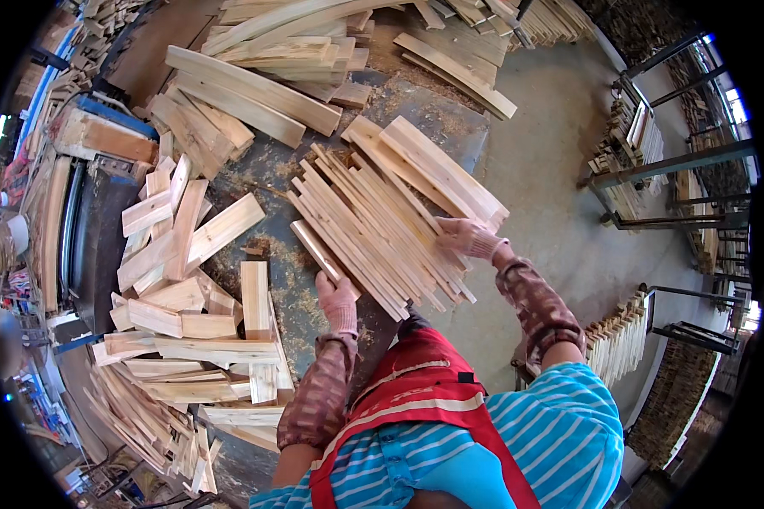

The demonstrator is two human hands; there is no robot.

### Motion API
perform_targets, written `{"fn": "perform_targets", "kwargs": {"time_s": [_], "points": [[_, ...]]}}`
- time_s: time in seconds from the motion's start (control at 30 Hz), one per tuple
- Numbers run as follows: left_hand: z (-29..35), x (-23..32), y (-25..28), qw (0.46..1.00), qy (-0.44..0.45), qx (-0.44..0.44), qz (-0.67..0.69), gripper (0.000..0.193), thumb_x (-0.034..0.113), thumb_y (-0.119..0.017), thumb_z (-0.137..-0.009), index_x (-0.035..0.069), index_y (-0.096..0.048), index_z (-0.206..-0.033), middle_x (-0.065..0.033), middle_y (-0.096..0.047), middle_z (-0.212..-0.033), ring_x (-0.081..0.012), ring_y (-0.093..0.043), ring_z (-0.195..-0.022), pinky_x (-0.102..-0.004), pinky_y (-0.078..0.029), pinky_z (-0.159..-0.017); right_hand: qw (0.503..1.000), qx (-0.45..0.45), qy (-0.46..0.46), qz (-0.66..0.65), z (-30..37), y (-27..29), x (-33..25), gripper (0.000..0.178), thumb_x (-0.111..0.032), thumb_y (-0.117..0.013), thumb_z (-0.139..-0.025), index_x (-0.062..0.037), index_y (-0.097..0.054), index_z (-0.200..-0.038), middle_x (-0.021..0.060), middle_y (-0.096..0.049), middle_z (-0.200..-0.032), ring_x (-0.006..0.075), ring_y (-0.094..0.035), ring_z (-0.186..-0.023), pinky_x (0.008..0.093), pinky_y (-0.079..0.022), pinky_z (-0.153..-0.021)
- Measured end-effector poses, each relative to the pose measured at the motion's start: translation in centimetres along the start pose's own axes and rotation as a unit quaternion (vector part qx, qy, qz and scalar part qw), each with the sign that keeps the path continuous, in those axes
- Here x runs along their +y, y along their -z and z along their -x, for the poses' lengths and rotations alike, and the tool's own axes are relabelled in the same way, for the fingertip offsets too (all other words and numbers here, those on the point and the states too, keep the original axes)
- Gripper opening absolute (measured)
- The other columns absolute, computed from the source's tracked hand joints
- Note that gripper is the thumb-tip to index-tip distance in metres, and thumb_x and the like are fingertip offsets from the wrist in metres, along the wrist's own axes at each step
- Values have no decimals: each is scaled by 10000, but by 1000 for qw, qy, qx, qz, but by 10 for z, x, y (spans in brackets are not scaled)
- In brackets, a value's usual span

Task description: The person repeatedly picks up small wooden planks from a pile on a metal table, briefly inspects them, and places them into a neat stack. The person occasionally moves to a nearby rack to place a plank before returning to the table to continue sorting.

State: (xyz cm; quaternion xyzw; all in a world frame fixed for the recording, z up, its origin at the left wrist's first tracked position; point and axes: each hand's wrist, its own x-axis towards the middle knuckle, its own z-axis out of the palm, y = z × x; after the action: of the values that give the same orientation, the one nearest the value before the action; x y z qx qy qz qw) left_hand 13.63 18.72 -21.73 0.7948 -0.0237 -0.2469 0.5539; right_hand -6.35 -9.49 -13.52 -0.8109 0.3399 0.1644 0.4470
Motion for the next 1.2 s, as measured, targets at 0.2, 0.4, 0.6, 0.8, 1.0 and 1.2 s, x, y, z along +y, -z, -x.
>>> {"fn": "perform_targets", "kwargs": {"time_s": [0.2,0.4,0.6,0.8,1.0,1.2], "points": [[0,15,-6,998,-11,-36,50,327,-36,-591,-871,-35,-538,-1193,-119,-660,-1097,-200,-651,-988,-314,-514,-880,962,175,30,-206,-74,-49,-19,527,-430,-636,-893,-95,-583,-1297,177,-711,-1069,331,-675,-1020,416,-498,-891],[-1,15,6,999,24,-25,25,344,-49,-617,-847,-31,-548,-1183,-122,-671,-1082,-199,-665,-965,-308,-530,-858,988,142,13,-66,-70,-44,-59,540,-451,-628,-897,-78,-582,-1285,199,-664,-1196,375,-624,-1134,421,-483,-972],[-7,0,21,996,34,-57,56,305,-50,-599,-846,-13,-555,-1145,-109,-677,-1034,-170,-663,-898,-295,-534,-769,983,170,40,-60,-74,-27,-46,558,-426,-637,-914,-88,-587,-1354,201,-634,-1302,352,-610,-1200,387,-470,-1024],[4,26,44,995,45,-28,80,260,-101,-520,-843,-13,-564,-1083,-67,-664,-945,-120,-611,-794,-247,-473,-683,929,308,-49,200,-57,33,-20,993,-460,-755,-756,-48,-301,-1537,224,-369,-1531,427,-367,-1389,548,-276,-1165],[-5,15,60,998,24,16,61,172,-43,-523,-843,-14,-598,-996,-28,-630,-914,-111,-551,-767,-251,-443,-703,930,217,-73,287,-48,35,-9,1100,-408,-824,-639,-62,-278,-1529,223,-373,-1503,417,-412,-1349,509,-354,-1111],[-4,25,50,993,56,3,100,260,-28,-545,-841,-24,-612,-1093,-26,-638,-941,-125,-581,-809,-274,-475,-728,960,146,-99,217,-54,59,-19,1063,-329,-813,-631,-97,-276,-1519,197,-482,-1359,413,-541,-1214,477,-491,-985]]}}
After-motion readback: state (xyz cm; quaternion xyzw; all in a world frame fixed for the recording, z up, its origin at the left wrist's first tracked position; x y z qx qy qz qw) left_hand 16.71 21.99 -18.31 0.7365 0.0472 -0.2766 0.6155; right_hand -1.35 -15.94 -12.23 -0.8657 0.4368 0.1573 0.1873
